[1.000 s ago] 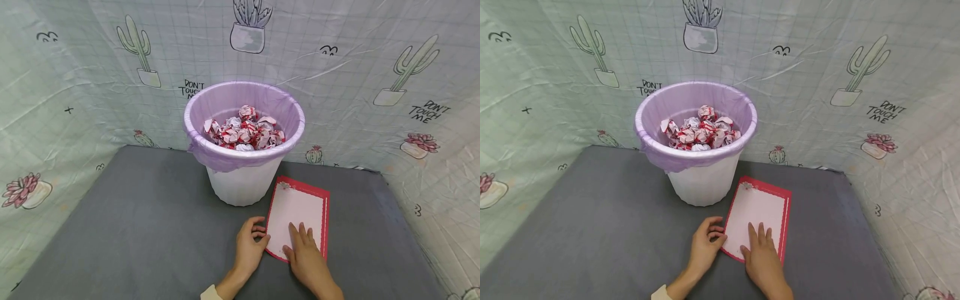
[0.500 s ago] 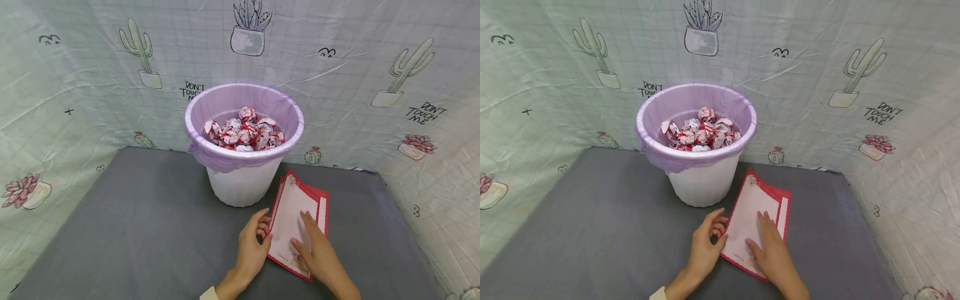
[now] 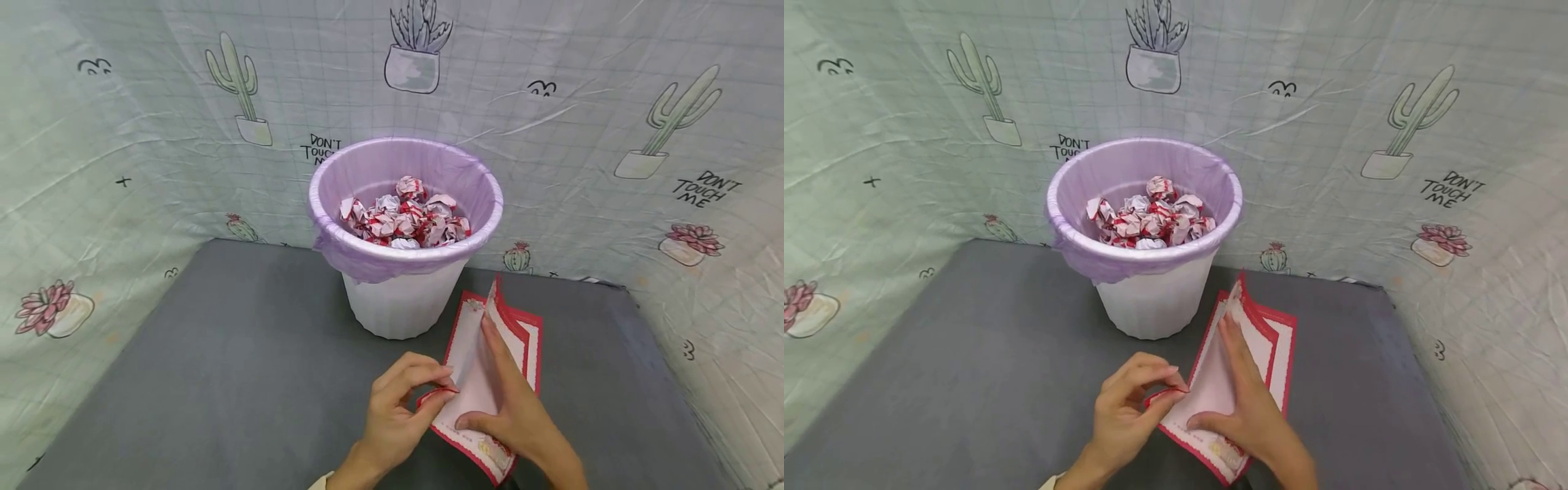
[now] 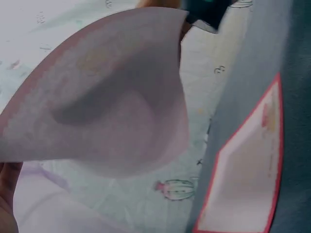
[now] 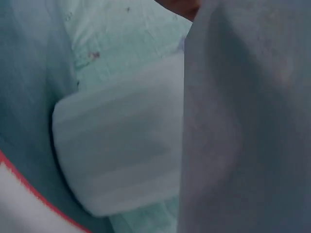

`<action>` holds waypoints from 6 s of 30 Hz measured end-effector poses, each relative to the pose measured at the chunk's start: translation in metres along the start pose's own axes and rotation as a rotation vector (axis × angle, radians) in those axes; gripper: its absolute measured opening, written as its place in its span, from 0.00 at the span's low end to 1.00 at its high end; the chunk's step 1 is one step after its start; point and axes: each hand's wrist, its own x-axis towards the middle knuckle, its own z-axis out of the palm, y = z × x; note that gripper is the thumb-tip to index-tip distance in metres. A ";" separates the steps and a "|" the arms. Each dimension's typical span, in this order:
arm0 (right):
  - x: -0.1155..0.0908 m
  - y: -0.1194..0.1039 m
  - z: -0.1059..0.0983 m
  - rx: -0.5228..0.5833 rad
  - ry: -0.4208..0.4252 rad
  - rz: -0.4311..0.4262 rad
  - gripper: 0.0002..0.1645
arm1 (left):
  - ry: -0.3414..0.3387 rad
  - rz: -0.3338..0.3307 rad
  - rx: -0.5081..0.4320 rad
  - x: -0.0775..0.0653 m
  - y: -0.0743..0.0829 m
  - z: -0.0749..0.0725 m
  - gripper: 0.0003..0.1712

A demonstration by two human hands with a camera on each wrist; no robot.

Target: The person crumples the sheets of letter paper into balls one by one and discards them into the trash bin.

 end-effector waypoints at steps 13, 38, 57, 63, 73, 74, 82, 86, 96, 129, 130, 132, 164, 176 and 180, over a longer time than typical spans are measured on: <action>-0.001 -0.019 0.018 0.300 -0.246 -0.201 0.59 | -0.067 0.128 0.016 0.004 0.002 -0.005 0.06; -0.015 -0.031 0.000 0.510 0.353 -0.162 0.22 | -0.109 -0.321 0.324 -0.014 -0.009 -0.024 0.30; 0.003 -0.050 -0.005 0.319 0.644 -0.289 0.12 | 0.123 -0.683 0.027 -0.026 0.002 -0.009 0.47; 0.010 -0.065 0.006 0.196 0.743 -0.310 0.06 | 0.095 -0.314 0.233 -0.027 0.006 -0.001 0.46; 0.016 -0.076 0.051 0.299 0.777 -0.446 0.11 | -0.052 0.257 0.309 -0.001 0.016 0.019 0.34; 0.015 -0.074 0.053 0.355 0.734 -0.472 0.16 | -0.048 0.294 0.340 -0.001 0.015 0.020 0.34; 0.006 -0.073 0.084 0.738 0.307 -0.529 0.39 | 0.010 0.276 0.224 0.000 0.010 0.018 0.33; 0.003 -0.080 0.087 0.717 0.207 -0.554 0.32 | 0.041 0.218 0.202 -0.002 0.014 0.017 0.39; 0.026 -0.070 0.075 0.321 0.439 -0.696 0.25 | 0.001 0.012 -0.098 -0.004 0.021 0.010 0.26; 0.016 -0.089 0.051 0.112 0.386 -0.738 0.20 | 0.247 0.053 -0.141 0.003 0.022 -0.013 0.18; 0.016 -0.088 0.051 0.128 0.414 -0.734 0.19 | 0.190 0.094 -0.083 0.004 0.022 -0.011 0.22; 0.016 -0.086 0.050 0.191 0.470 -0.733 0.17 | 0.084 0.136 0.004 0.005 0.021 -0.007 0.32; -0.003 -0.068 0.056 1.121 0.024 -0.074 0.18 | 0.166 0.419 0.429 0.018 0.028 -0.010 0.25; 0.001 -0.073 0.065 0.992 0.043 -0.326 0.13 | 0.068 0.613 0.402 0.020 0.026 -0.011 0.23; 0.001 -0.073 0.068 0.912 0.118 -0.354 0.12 | 0.115 0.525 0.496 0.017 0.028 -0.004 0.17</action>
